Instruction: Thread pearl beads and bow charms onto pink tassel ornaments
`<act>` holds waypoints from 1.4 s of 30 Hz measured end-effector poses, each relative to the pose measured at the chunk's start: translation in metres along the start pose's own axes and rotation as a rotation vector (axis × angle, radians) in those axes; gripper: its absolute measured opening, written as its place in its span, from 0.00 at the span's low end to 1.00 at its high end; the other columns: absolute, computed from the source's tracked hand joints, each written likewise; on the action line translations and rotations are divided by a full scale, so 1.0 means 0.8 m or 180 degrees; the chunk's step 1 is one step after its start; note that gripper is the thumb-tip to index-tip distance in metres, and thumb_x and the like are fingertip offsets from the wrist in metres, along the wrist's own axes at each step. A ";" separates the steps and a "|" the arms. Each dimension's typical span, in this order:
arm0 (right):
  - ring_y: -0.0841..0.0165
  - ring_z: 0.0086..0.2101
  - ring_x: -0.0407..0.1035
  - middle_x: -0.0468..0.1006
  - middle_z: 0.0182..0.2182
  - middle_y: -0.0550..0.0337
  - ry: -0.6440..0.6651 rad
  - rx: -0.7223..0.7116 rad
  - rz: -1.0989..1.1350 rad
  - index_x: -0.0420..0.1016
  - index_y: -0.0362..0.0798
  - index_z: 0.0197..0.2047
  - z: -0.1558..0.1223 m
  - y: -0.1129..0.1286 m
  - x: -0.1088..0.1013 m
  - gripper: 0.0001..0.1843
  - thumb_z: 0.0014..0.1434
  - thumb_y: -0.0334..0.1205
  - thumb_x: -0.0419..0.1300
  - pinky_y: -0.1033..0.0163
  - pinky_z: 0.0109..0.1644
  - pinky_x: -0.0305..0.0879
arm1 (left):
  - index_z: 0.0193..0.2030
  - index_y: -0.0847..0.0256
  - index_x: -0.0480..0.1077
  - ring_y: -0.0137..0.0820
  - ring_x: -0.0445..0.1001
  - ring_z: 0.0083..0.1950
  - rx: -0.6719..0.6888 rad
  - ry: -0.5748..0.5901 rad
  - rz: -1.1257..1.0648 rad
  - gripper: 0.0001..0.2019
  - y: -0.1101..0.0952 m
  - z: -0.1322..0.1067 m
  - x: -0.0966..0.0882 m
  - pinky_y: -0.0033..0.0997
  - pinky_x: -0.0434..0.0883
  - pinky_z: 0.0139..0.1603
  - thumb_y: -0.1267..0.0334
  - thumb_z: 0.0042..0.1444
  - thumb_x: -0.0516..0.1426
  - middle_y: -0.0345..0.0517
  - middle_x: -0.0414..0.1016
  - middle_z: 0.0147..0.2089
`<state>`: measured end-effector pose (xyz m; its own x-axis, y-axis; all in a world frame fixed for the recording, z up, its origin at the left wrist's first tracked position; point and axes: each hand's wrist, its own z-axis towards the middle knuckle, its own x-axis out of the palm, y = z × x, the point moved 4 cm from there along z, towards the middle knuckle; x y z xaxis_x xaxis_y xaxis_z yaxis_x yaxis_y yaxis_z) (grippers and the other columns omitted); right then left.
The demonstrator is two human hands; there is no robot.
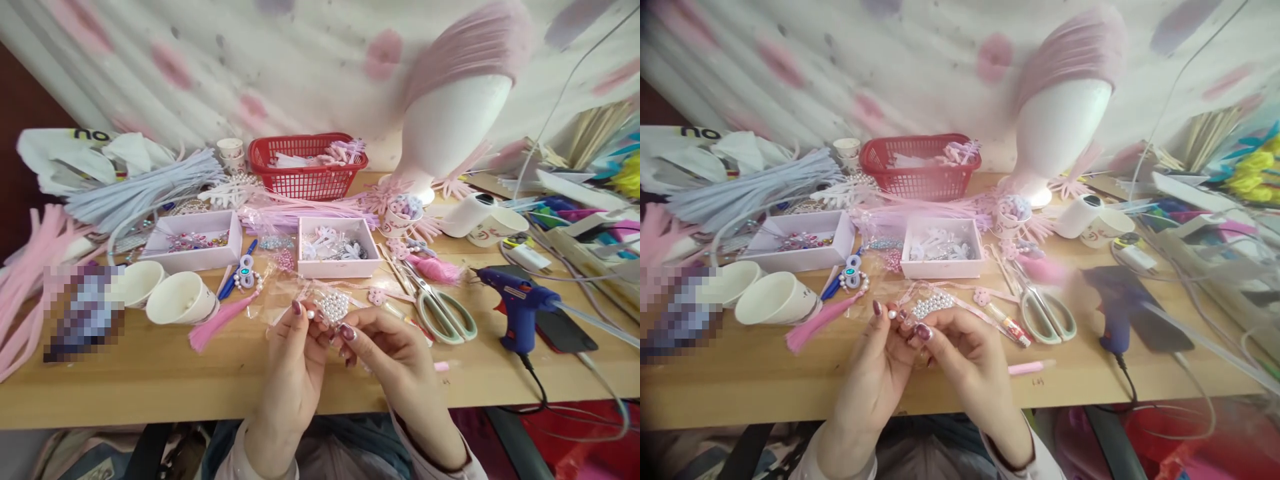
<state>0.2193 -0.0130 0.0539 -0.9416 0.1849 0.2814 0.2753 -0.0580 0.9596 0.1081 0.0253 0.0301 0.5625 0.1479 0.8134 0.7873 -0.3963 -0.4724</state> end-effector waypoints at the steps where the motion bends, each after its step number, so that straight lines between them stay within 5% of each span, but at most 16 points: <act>1: 0.75 0.24 0.73 0.82 0.25 0.61 0.0054 0.0025 -0.0021 0.84 0.50 0.34 -0.001 -0.001 0.005 0.04 0.60 0.40 0.70 0.74 0.28 0.72 | 0.28 0.62 0.78 0.24 0.73 0.24 -0.0003 0.0055 0.0057 0.16 0.000 -0.001 0.001 0.22 0.73 0.24 0.53 0.41 0.75 0.38 0.76 0.24; 13: 0.69 0.26 0.78 0.85 0.28 0.58 -0.0005 -0.0517 -0.1041 0.85 0.50 0.36 0.001 0.003 0.012 0.05 0.61 0.34 0.67 0.69 0.32 0.76 | 0.26 0.61 0.79 0.21 0.75 0.28 0.0029 0.0040 0.0514 0.14 -0.001 0.000 -0.006 0.16 0.72 0.30 0.54 0.41 0.75 0.40 0.78 0.28; 42: 0.68 0.28 0.77 0.83 0.27 0.59 0.0118 -0.0443 -0.1176 0.86 0.50 0.40 -0.005 0.000 0.002 0.07 0.63 0.36 0.65 0.68 0.33 0.75 | 0.27 0.61 0.81 0.26 0.74 0.31 0.0437 0.0090 0.1327 0.15 -0.009 0.004 -0.017 0.20 0.71 0.31 0.50 0.44 0.73 0.43 0.79 0.29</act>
<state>0.2167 -0.0163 0.0542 -0.9794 0.1830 -0.0854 -0.1098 -0.1272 0.9858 0.0956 0.0288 0.0215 0.8336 -0.0248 0.5518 0.5218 -0.2924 -0.8014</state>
